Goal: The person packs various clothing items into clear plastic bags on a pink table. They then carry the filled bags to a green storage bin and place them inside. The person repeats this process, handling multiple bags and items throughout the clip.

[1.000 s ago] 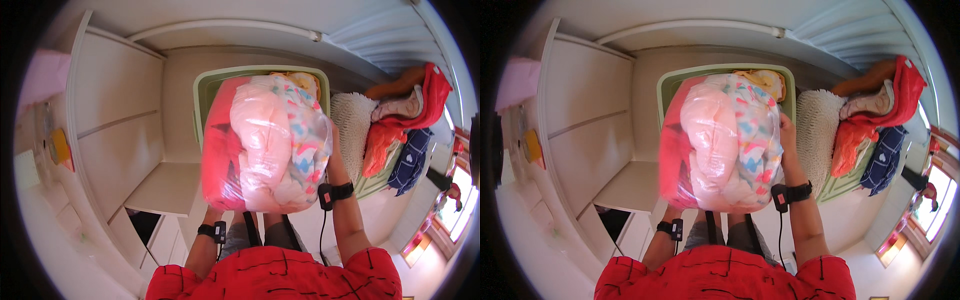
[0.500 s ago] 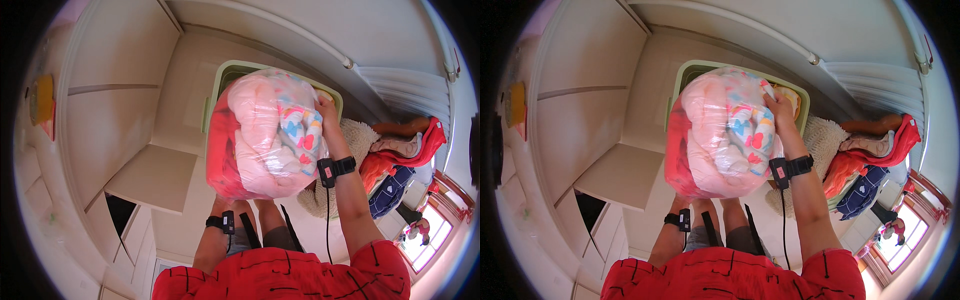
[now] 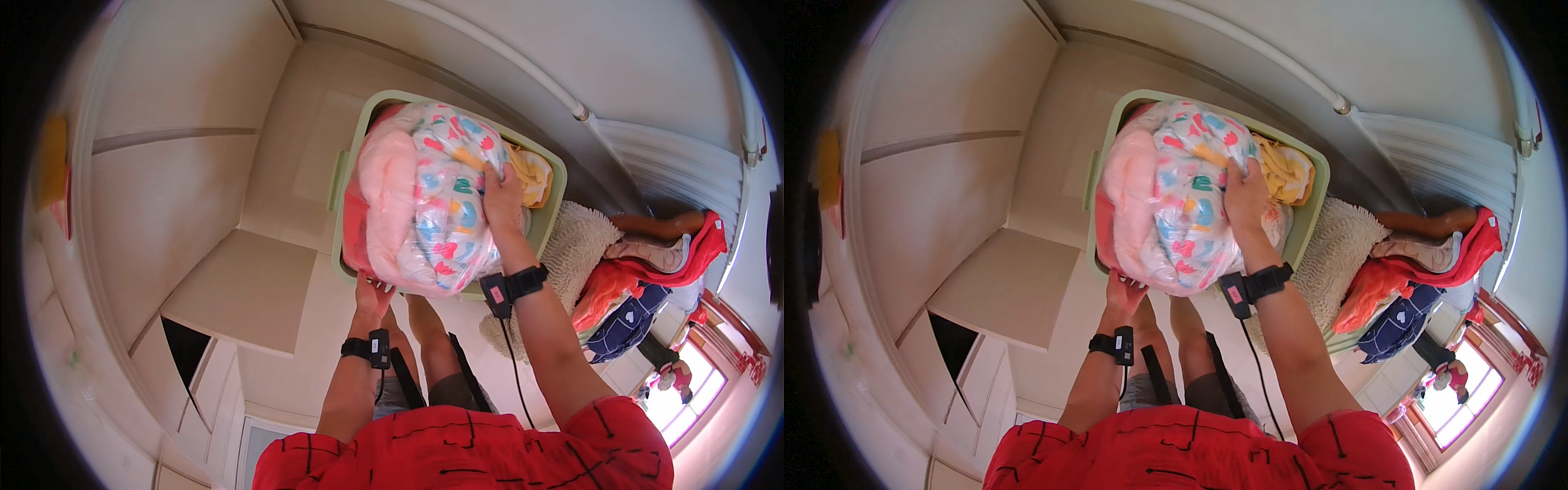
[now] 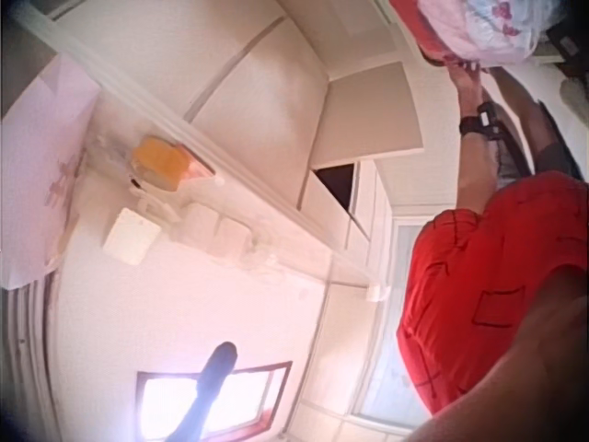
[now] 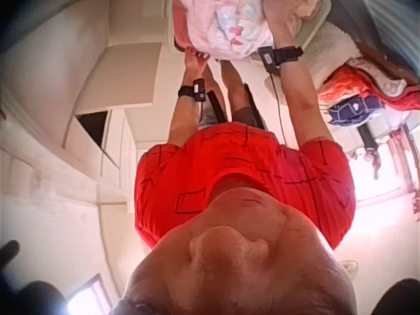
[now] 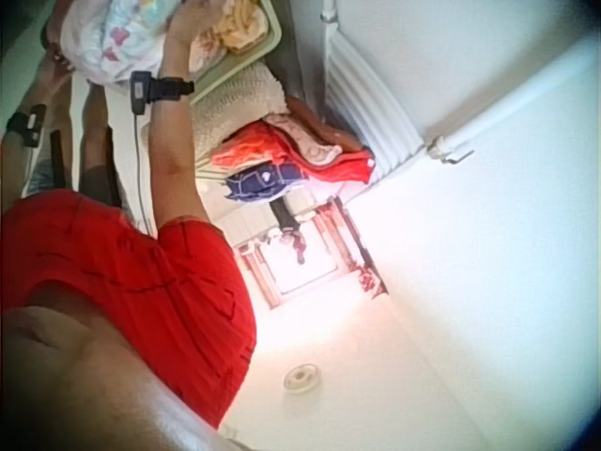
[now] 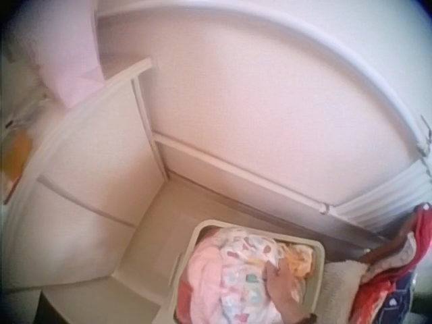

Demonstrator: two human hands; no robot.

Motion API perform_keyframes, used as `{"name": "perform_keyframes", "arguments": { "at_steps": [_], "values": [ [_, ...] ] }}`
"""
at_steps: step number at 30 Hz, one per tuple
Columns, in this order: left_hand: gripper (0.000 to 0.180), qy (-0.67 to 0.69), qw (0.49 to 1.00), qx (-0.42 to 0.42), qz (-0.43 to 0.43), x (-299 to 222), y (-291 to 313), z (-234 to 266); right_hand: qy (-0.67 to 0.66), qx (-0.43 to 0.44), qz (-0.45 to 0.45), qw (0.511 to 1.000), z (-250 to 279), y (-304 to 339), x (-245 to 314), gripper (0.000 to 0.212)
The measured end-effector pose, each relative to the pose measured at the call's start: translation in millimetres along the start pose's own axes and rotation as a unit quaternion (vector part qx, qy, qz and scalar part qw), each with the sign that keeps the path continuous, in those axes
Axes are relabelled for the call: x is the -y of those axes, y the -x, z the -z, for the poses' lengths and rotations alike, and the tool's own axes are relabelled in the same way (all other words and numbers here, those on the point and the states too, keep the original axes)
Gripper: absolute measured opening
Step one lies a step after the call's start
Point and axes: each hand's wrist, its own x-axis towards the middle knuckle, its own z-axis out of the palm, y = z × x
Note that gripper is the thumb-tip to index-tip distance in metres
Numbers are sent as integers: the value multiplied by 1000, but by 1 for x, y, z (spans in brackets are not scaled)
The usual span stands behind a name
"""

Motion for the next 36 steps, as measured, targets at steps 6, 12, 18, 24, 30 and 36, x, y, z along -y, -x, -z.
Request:
{"name": "perform_keyframes", "arguments": {
  "at_steps": [6,12,18,24,30,36],
  "values": [
    [69,-95,992,-12,-78,-34,45,-75,-19,1,-41,999,2,4,-2,33],
    [58,-128,981,12,-143,-26,-63,-9,-14,59,-48,997,-6,30,-16,42],
    [46,-138,979,152,-12,-73,-78,-5,-87,148,-99,980,-30,38,9,44],
    [37,-253,959,-89,-93,-112,-46,-35,-97,201,-101,970,-3,30,14,56],
    [73,-489,768,-35,-412,-121,72,-171,-145,129,-78,978,-9,58,-79,60],
    [82,-707,622,46,-335,-122,25,-182,-205,248,-202,925,-48,92,-64,57]
  ]
}}
